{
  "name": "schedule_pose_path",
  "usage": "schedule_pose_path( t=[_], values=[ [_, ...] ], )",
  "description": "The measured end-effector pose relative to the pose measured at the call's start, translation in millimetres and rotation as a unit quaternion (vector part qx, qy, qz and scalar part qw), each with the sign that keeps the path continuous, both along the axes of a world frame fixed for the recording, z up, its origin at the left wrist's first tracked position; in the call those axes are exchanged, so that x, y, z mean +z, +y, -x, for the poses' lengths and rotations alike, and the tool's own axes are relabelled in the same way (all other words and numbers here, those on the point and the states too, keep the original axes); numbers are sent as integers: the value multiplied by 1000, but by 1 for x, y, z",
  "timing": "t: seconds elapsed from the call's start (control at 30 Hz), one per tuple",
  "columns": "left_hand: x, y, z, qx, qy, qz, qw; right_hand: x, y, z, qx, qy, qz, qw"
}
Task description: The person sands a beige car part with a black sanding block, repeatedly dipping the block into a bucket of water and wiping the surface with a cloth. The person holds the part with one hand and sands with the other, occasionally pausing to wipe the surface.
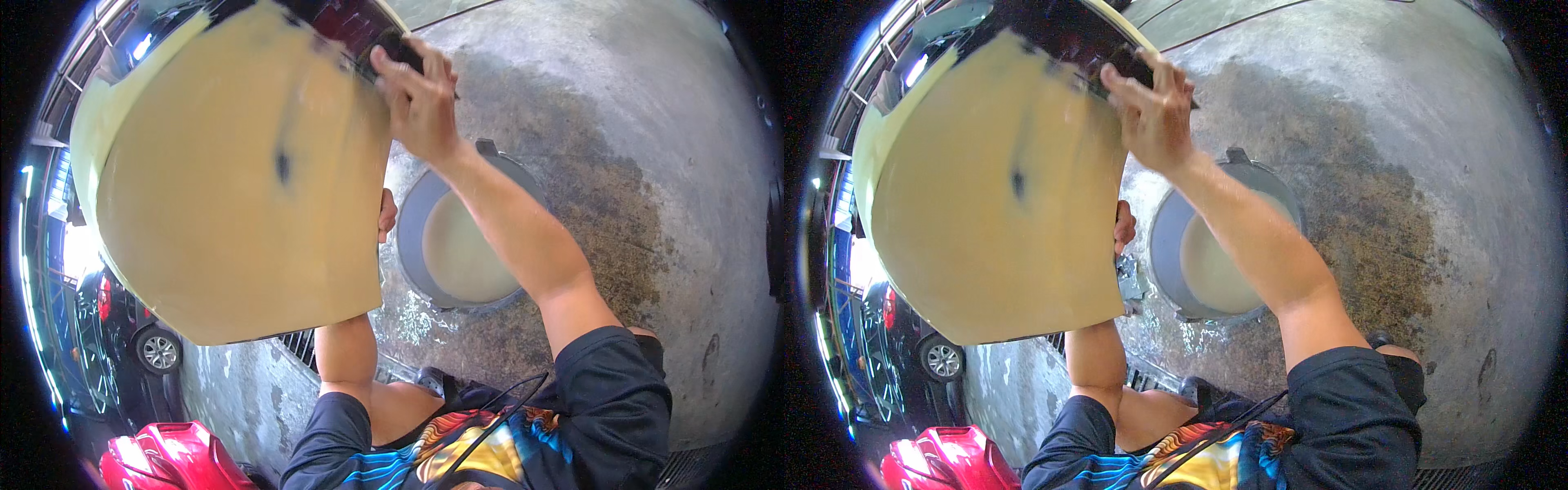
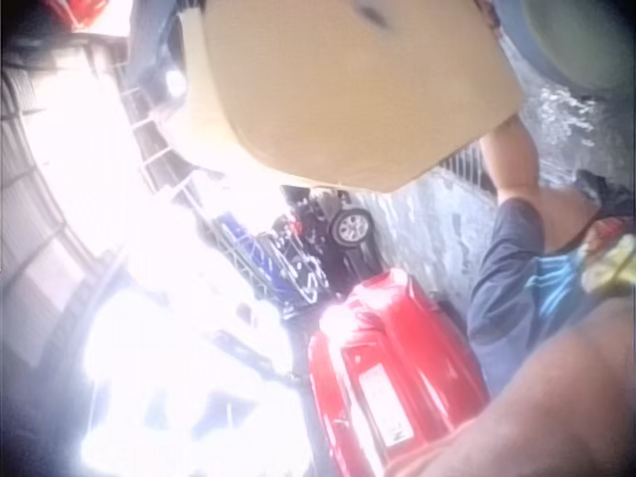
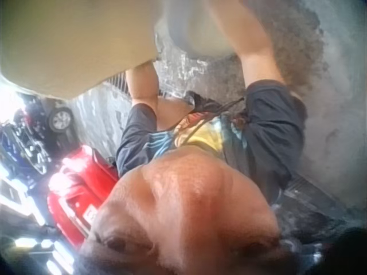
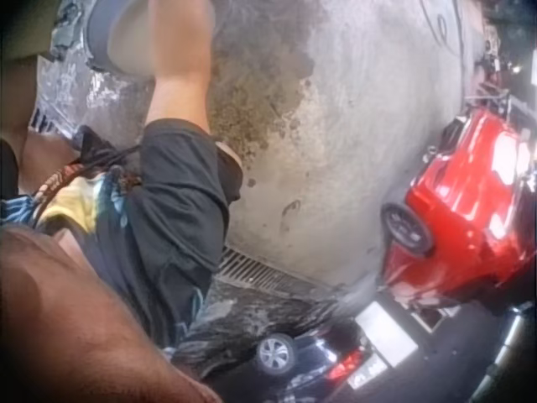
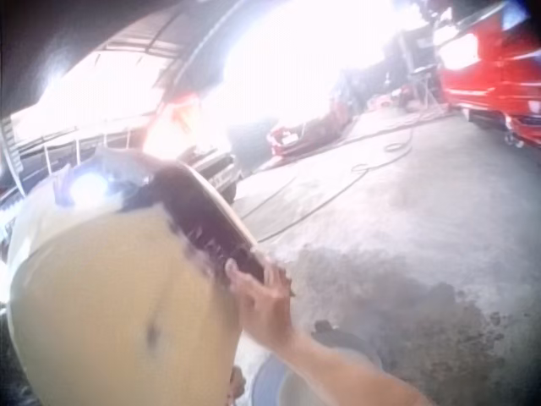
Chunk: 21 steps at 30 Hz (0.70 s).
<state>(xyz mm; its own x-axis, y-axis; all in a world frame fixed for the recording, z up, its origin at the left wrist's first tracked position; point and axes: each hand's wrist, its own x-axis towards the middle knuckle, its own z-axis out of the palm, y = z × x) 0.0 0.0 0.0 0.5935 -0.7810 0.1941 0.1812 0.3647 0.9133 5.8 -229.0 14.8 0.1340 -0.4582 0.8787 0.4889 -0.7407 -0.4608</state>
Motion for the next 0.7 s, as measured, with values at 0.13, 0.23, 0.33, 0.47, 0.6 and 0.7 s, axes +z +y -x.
schedule_pose_path(
  t=[0.13, 0.23, 0.33, 0.47, 0.6, 0.7],
  values=[
    [3, -9, 3, -20, 43, 33, 998, -16, 21, 21, 45, -40, 31, 998],
    [5, -6, 18, 14, 1, 8, 1000, -5, 0, -5, 10, -24, -3, 1000],
    [15, -7, 26, 38, -35, -16, 999, 2, -3, -14, -27, -36, -15, 999],
    [18, -13, 16, -30, 35, 11, 999, -10, 19, 14, 11, -54, 13, 998],
    [9, -14, 25, 40, -15, 23, 999, 1, 1, -13, 2, -49, 14, 999],
    [14, -10, 27, 46, -33, -3, 998, 8, -12, -31, -21, -28, 27, 999]
  ],
)
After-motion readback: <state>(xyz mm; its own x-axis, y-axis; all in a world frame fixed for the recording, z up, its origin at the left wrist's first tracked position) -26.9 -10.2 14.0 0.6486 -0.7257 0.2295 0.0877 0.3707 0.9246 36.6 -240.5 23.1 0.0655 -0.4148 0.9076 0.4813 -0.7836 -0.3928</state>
